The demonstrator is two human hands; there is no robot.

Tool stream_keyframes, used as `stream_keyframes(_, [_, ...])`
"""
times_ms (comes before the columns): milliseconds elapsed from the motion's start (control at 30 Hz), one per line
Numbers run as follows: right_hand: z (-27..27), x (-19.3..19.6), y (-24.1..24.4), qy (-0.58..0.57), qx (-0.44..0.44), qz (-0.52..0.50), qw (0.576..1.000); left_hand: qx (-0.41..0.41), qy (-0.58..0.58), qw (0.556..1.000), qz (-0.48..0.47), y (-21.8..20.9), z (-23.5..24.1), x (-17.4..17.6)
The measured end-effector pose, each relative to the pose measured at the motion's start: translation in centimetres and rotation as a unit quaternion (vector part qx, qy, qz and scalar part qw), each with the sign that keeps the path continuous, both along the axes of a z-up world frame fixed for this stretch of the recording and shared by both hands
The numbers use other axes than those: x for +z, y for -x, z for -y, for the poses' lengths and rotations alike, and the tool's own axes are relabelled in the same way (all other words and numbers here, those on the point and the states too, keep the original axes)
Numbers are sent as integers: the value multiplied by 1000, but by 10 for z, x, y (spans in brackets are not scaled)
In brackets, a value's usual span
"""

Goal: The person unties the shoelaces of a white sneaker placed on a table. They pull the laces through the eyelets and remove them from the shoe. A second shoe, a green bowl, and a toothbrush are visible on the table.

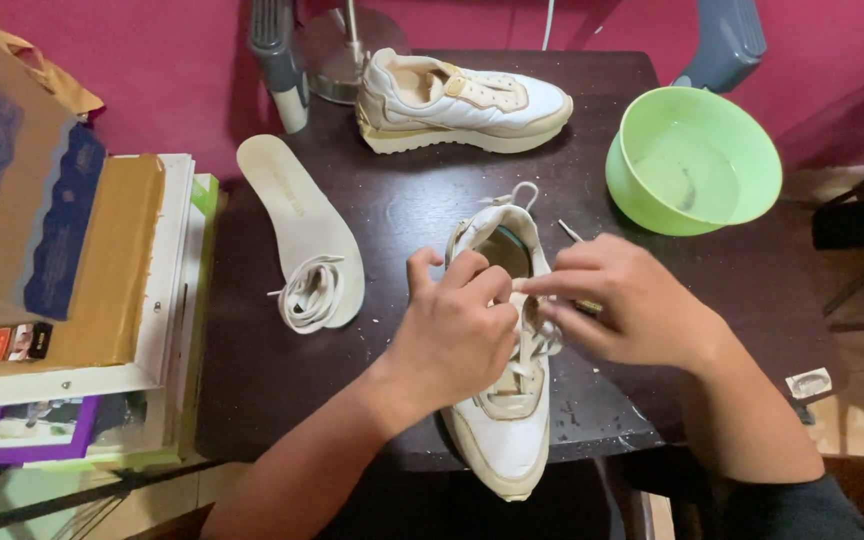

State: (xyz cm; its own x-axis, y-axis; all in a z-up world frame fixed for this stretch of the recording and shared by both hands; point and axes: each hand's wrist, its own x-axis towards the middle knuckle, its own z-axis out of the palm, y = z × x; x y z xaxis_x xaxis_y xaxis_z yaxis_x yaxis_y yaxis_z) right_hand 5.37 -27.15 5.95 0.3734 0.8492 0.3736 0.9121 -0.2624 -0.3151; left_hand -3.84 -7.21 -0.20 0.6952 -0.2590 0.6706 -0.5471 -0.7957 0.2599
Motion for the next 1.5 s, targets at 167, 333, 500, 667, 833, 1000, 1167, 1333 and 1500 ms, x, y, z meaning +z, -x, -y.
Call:
stream_keyframes(167, [-4,1,-3,59,39,-181,981,-7,48,993,-112,15,6,12])
stream_keyframes(333, [-3,-3,-19,44,128,-307,942,-68,81,961,-257,9,-5,9])
stream_keyframes(500, [-4,-15,-34,8,184,-328,927,-49,62,965,-249,11,6,16])
stream_keyframes(667, [-5,-21,-37,0,199,-338,920,-45,100,961,-252,12,10,15])
stream_keyframes(833, [-6,-21,-37,4,195,-348,917,-10,91,980,-176,12,18,5])
stream_keyframes(1000, [-2,-12,-39,21,187,-364,912,83,62,994,-19,2,8,2])
stream_keyframes(1167, [-5,-12,-36,26,188,-378,906,134,55,989,14,2,2,11])
stream_keyframes(1333, [-6,-16,-36,26,172,-369,913,-19,-4,999,-51,11,6,25])
stream_keyframes(1500, [-5,-19,-35,19,182,-364,913,-44,33,996,-75,6,5,15])
